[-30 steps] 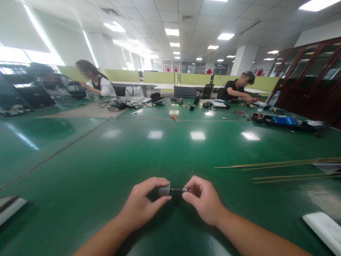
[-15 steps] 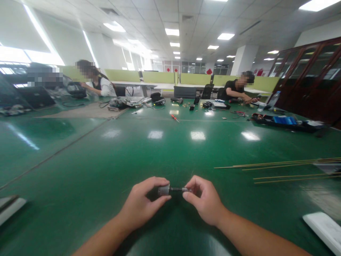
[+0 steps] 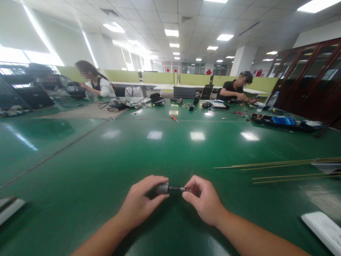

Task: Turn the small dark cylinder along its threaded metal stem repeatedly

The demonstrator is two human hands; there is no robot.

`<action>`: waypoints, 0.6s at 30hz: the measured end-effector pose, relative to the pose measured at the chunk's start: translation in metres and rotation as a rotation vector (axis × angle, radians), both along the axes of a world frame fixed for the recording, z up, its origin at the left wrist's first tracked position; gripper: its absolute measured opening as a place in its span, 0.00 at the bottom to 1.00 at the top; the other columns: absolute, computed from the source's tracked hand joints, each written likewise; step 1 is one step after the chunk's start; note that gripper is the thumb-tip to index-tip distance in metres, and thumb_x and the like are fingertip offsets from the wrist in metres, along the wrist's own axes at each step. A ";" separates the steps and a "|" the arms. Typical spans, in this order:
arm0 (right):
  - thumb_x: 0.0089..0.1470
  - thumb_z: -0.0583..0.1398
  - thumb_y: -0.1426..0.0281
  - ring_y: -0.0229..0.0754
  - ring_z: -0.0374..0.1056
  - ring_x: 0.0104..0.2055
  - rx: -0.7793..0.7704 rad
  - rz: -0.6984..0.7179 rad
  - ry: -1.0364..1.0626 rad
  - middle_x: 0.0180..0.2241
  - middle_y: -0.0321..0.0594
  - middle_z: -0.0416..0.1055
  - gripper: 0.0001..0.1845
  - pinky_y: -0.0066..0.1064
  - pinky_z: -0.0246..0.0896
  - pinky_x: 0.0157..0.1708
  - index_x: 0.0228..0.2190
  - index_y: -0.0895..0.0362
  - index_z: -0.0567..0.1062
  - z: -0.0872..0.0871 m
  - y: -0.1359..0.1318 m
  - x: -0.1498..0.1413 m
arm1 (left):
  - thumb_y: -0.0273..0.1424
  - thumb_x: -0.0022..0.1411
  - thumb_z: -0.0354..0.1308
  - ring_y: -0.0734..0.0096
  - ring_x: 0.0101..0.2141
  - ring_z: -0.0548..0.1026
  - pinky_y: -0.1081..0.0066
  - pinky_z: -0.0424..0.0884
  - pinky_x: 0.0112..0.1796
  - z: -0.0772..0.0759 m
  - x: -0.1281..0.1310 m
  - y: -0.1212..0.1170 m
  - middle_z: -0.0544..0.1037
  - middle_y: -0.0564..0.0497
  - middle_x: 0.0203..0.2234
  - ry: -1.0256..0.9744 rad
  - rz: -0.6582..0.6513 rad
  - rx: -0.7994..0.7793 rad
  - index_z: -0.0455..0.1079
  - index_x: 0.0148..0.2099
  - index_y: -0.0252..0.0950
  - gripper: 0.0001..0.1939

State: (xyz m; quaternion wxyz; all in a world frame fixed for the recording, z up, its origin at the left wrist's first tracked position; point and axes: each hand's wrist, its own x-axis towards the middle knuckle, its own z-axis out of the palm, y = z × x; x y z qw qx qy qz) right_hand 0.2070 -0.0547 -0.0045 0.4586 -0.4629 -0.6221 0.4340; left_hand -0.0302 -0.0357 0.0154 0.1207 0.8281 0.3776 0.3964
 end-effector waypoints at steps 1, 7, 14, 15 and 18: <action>0.49 0.64 0.70 0.36 0.61 0.26 0.001 -0.002 -0.003 0.23 0.31 0.66 0.05 0.28 0.55 0.29 0.28 0.58 0.73 0.000 0.000 0.000 | 0.31 0.59 0.66 0.65 0.40 0.81 0.69 0.78 0.44 0.001 0.000 0.000 0.82 0.48 0.40 0.007 -0.006 0.006 0.76 0.49 0.41 0.15; 0.49 0.64 0.71 0.36 0.61 0.25 -0.005 0.007 0.004 0.22 0.31 0.66 0.05 0.28 0.54 0.28 0.28 0.58 0.72 0.002 0.000 0.000 | 0.29 0.59 0.66 0.67 0.42 0.80 0.71 0.77 0.46 0.002 0.000 0.000 0.82 0.49 0.41 0.024 -0.031 0.036 0.76 0.50 0.42 0.15; 0.49 0.64 0.70 0.36 0.60 0.25 0.020 -0.013 -0.011 0.22 0.31 0.65 0.05 0.27 0.54 0.28 0.27 0.58 0.72 0.000 0.000 0.001 | 0.31 0.60 0.65 0.68 0.43 0.80 0.72 0.75 0.47 -0.001 -0.002 0.002 0.82 0.50 0.42 0.008 -0.012 0.012 0.76 0.49 0.42 0.14; 0.49 0.64 0.70 0.36 0.60 0.25 0.026 -0.020 -0.012 0.22 0.31 0.65 0.06 0.27 0.54 0.28 0.27 0.58 0.72 0.000 0.000 0.001 | 0.32 0.60 0.65 0.67 0.43 0.80 0.71 0.75 0.47 -0.001 -0.003 0.003 0.82 0.50 0.42 0.007 0.007 0.001 0.76 0.48 0.42 0.13; 0.52 0.64 0.67 0.36 0.61 0.26 0.031 -0.022 0.049 0.23 0.32 0.65 0.08 0.27 0.55 0.29 0.28 0.59 0.71 -0.001 0.001 0.000 | 0.36 0.58 0.66 0.65 0.42 0.80 0.69 0.75 0.48 0.001 -0.007 0.007 0.82 0.50 0.41 -0.025 0.117 -0.045 0.77 0.46 0.41 0.14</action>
